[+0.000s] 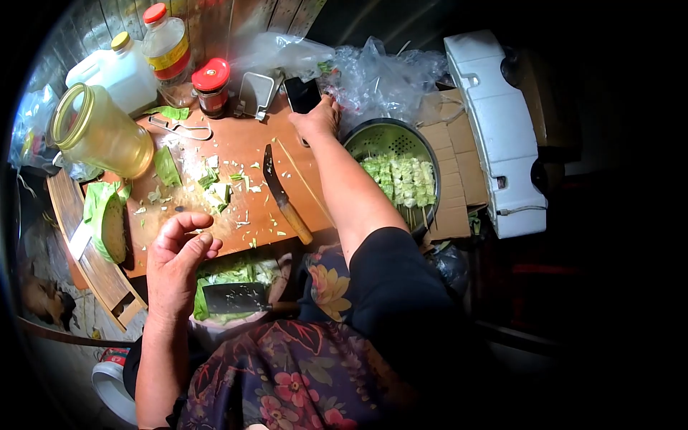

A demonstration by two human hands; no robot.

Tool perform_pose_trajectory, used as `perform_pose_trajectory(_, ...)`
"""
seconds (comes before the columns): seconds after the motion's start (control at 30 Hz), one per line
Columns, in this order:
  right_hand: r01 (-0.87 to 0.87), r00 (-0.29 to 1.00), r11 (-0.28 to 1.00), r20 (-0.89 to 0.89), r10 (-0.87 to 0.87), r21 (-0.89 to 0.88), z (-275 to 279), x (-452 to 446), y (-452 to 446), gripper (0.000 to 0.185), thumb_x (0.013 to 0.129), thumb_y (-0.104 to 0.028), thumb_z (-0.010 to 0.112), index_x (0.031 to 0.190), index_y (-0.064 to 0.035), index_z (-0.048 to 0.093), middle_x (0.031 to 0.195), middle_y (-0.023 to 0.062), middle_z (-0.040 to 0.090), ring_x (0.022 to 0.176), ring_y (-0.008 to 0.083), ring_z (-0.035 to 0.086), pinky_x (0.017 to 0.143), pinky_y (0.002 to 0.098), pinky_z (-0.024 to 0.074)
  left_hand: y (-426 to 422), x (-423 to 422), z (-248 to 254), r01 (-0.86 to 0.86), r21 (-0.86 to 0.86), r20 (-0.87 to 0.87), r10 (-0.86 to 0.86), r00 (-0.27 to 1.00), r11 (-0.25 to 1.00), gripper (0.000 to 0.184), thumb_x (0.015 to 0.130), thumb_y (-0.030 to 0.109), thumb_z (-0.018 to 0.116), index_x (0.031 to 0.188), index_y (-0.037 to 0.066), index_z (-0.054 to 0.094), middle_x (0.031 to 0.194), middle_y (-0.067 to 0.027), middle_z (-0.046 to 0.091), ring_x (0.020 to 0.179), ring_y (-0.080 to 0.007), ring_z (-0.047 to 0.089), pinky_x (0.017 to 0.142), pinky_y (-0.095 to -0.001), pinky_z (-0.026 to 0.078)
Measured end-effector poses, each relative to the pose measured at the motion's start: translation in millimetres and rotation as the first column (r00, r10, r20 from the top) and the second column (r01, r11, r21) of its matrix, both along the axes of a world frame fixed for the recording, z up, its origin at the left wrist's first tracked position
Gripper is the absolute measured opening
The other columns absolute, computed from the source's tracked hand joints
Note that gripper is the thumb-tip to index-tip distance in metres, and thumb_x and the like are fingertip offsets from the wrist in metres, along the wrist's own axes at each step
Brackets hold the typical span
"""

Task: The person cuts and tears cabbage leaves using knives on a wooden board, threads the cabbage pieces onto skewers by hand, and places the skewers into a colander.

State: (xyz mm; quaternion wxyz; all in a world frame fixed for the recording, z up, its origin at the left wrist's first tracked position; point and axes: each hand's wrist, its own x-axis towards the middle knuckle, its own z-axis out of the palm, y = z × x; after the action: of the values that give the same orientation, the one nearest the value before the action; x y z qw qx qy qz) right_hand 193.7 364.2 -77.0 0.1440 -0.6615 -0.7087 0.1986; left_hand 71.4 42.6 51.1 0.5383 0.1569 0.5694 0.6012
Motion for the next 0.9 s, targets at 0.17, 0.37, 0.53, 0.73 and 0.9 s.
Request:
perform_pose_trajectory(0.17, -0.036, 0.999, 0.999, 0.010, 0.036, 0.023, -1, 3, 0, 0.086, 0.056, -0.035, 0.079, 0.126, -0.0035, 0.041, 0.125, 0.0206, 0.045, 0.119, 0.0343, 0.044, 0.102, 0.0391, 0.0371, 0, 1, 2, -0.003, -0.021, 0.007, 0.003, 1.000, 1.000, 0.021, 0.085, 0.004, 0.058, 0.105, -0.001, 0.056, 0.098, -0.0043, 0.058, 0.080, -0.0114, 0.058, 0.072, -0.0233, 0.047)
perform_pose_trajectory(0.37, -0.098, 0.989, 0.995, -0.112, 0.095, -0.015, -18, 14, 19, 0.083, 0.057, -0.041, 0.077, 0.123, -0.0017, 0.045, 0.123, 0.0219, 0.049, 0.117, 0.0350, 0.046, 0.100, 0.0399, 0.0384, -2, 2, 3, -0.003, 0.024, 0.033, 0.002, 0.999, 1.000, 0.022, 0.086, 0.001, 0.059, 0.107, 0.000, 0.057, 0.091, -0.0032, 0.060, 0.082, -0.0091, 0.057, 0.075, -0.0220, 0.047)
perform_pose_trajectory(0.53, -0.105, 0.966, 0.993, -0.245, 0.088, -0.059, -3, 22, 21, 0.073, 0.060, -0.041, 0.072, 0.117, 0.0007, 0.054, 0.118, 0.0233, 0.055, 0.112, 0.0338, 0.052, 0.097, 0.0389, 0.0406, -5, 2, 7, 0.029, 0.058, -0.021, -0.028, 0.999, 0.998, 0.022, 0.086, 0.004, 0.059, 0.107, 0.000, 0.057, 0.092, -0.0034, 0.060, 0.081, -0.0085, 0.057, 0.073, -0.0213, 0.046)
perform_pose_trajectory(0.73, -0.109, 0.928, 0.993, -0.363, 0.084, -0.047, 19, 39, -1, 0.044, 0.068, -0.032, 0.069, 0.097, 0.0015, 0.066, 0.090, 0.0168, 0.068, 0.082, 0.0270, 0.065, 0.078, 0.0341, 0.0501, -4, -1, 6, 0.032, 0.125, -0.119, -0.017, 0.993, 0.992, 0.020, 0.086, 0.005, 0.059, 0.106, 0.000, 0.058, 0.092, -0.0024, 0.060, 0.077, -0.0076, 0.055, 0.071, -0.0210, 0.045)
perform_pose_trajectory(0.9, -0.442, 0.882, 0.803, -0.031, 0.470, -0.401, 87, 45, -75, 0.033, 0.075, -0.024, 0.070, 0.099, -0.0023, 0.066, 0.086, 0.0084, 0.066, 0.075, 0.0174, 0.060, 0.071, 0.0321, 0.0493, -1, -8, 3, 0.062, 0.120, -0.361, -0.015, 0.932, 0.991, 0.014, 0.090, 0.009, 0.056, 0.101, 0.001, 0.060, 0.089, 0.0001, 0.060, 0.075, -0.0070, 0.055, 0.069, -0.0209, 0.045)
